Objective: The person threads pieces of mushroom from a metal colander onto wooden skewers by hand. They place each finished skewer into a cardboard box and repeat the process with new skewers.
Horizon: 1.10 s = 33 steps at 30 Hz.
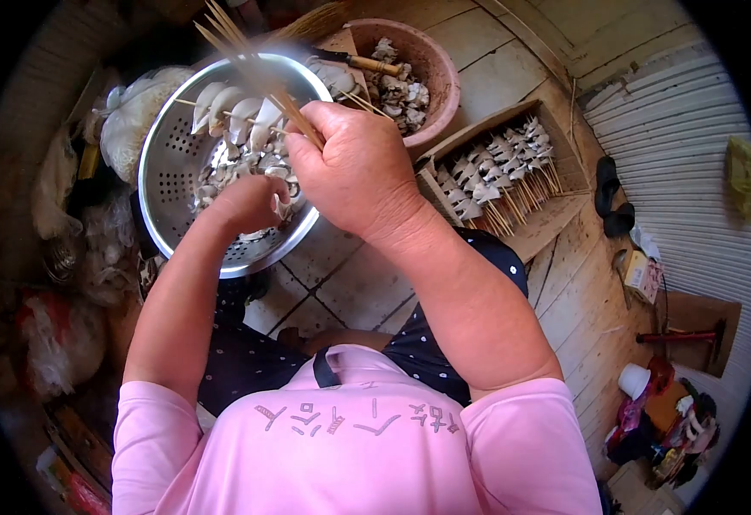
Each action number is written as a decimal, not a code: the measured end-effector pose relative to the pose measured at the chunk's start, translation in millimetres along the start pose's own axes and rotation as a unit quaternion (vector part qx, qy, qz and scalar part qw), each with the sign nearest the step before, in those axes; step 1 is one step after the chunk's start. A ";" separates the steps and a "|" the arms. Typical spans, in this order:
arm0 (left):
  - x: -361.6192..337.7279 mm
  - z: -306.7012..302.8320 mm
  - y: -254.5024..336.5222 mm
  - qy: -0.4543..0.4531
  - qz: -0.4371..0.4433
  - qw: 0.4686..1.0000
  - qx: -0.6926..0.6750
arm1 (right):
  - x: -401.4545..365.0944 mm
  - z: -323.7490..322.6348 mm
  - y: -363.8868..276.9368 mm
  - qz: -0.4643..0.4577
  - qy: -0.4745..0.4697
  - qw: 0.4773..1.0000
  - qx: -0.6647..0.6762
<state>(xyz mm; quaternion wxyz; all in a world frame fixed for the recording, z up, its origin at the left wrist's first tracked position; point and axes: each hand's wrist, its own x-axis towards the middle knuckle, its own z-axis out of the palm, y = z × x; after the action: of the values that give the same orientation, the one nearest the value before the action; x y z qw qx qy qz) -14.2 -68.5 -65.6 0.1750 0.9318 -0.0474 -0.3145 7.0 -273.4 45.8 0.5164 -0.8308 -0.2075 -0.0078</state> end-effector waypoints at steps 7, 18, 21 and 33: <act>4.9 9.2 1.6 0.018 -0.006 0.997 0.076 | -1.8 -2.9 3.6 0.003 -0.012 1.000 -0.008; -6.9 -33.3 -8.4 0.086 -0.026 0.964 -0.249 | -1.1 -5.8 -1.9 0.013 -0.006 1.000 0.000; -25.3 -59.0 -9.1 0.147 -0.042 0.862 -0.484 | -1.4 -6.1 -0.5 0.005 0.002 1.000 0.003; -41.3 -75.2 -41.0 0.212 0.164 0.529 -0.805 | -2.6 -3.4 -0.7 0.004 -0.026 1.000 -0.003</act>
<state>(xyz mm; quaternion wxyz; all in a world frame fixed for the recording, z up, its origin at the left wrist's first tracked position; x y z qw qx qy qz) -2.7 0.3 -0.9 0.9043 0.4115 0.1120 0.0218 5.1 -277.0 47.4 0.5087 -0.8329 -0.2176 0.0152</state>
